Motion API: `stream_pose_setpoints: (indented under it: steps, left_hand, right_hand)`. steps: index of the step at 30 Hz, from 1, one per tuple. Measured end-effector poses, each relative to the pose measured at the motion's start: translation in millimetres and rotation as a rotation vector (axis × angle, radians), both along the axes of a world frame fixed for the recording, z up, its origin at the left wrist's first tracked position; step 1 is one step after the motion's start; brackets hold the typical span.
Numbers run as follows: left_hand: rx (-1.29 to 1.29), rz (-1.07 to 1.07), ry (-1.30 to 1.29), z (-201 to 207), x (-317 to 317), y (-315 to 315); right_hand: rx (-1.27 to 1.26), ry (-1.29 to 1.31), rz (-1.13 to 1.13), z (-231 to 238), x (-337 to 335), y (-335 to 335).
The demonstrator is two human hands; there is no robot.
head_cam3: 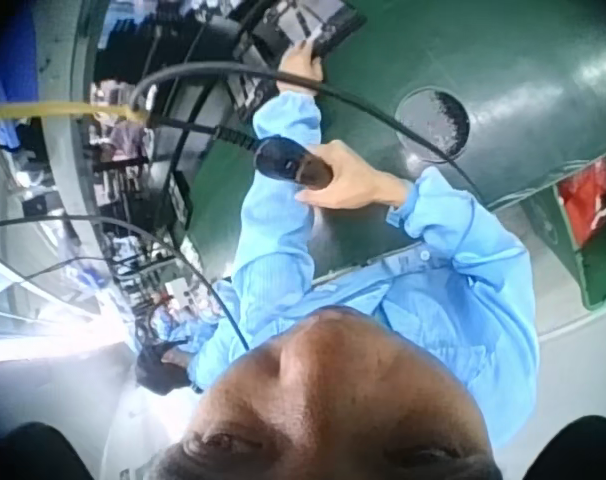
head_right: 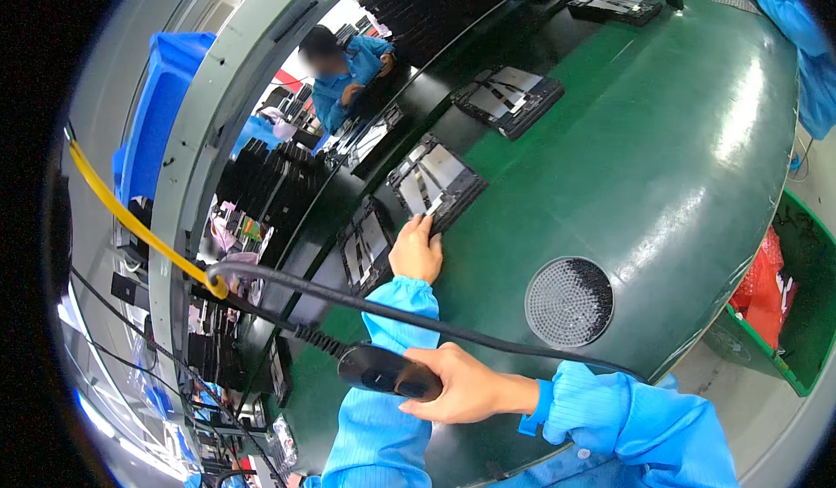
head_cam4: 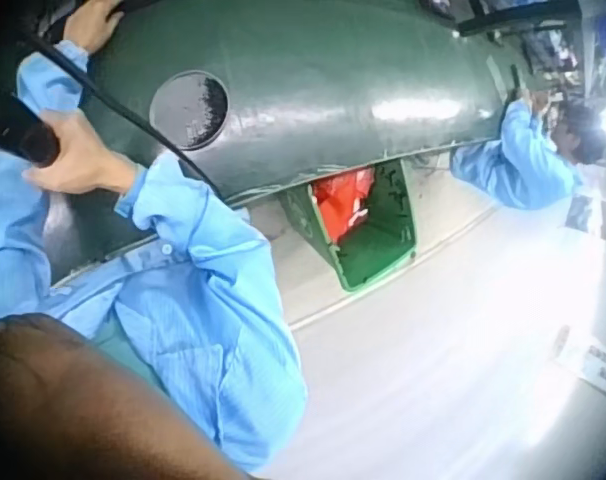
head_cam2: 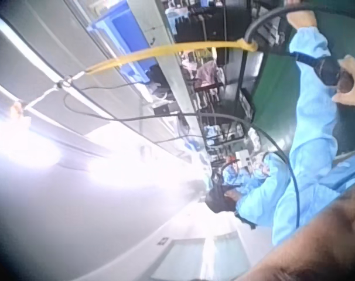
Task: Using an electric screwdriver to fasten internal components into a tablet computer frame on an assembly line.
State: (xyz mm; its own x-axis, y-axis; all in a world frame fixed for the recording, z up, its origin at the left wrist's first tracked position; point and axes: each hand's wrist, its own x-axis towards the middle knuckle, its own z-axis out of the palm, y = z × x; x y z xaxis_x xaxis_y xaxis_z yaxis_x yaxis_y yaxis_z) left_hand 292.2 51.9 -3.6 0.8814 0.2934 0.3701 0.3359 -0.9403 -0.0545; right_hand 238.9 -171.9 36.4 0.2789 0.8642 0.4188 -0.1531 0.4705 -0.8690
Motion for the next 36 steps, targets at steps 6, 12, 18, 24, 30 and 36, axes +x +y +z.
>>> stream_pose_setpoints:
  steps: [6, 12, 18, 24, 30, 36]
  left_hand:
    - [0.125, 0.294, 0.395, 45.2, -36.7, 23.1]
    - [0.070, 0.585, 0.745, 30.6, -87.2, 104.5]
    - [0.049, 0.376, 0.316, 13.2, -107.1, 142.5]
    - [0.155, 0.319, -0.088, 52.1, -92.7, 104.3]
    - [-0.156, 0.020, -0.343, 70.7, -124.1, 40.3]
    - [0.126, -0.080, -0.444, 47.4, -167.8, -52.0]
  right_hand:
    - [-0.076, -0.007, 0.031, -14.1, -11.5, -2.5]
    - [0.087, 0.029, -0.034, 5.1, 4.7, -12.1]
    - [0.068, 0.053, -0.045, 4.0, 10.8, -12.3]
    - [0.002, -0.044, -0.183, -7.7, 22.9, -6.4]
    - [-0.090, -0.184, -0.339, -20.6, 29.5, -2.8]
    - [-0.101, 0.022, -0.410, 4.8, 45.6, -22.5]
